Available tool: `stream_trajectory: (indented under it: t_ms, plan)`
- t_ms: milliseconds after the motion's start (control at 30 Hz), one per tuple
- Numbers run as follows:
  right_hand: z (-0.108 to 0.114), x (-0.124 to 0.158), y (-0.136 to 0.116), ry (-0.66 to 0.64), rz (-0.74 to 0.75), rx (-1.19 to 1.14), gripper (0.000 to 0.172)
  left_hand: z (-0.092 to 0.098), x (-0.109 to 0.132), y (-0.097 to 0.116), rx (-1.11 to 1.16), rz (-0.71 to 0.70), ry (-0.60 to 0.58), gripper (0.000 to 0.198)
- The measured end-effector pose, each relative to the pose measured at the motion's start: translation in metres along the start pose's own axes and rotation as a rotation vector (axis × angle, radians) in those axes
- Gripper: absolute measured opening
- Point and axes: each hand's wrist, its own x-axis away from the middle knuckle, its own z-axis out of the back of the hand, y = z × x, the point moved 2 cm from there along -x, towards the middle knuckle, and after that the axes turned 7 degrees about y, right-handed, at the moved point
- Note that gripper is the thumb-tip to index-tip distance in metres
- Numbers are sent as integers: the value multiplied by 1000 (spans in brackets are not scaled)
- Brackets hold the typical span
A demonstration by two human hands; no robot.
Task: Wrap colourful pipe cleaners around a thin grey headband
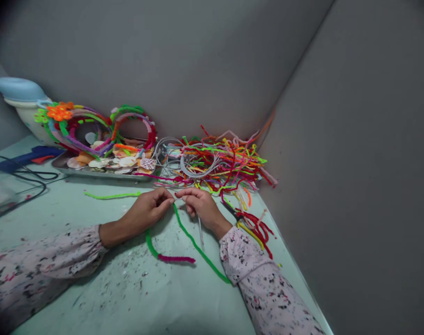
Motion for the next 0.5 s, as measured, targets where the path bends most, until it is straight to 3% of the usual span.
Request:
stream_trajectory:
  t_ms: [500]
  plan:
    - [0,-2,-4,8,-18,-8,23,4,-1,4,-29,-27,9,16]
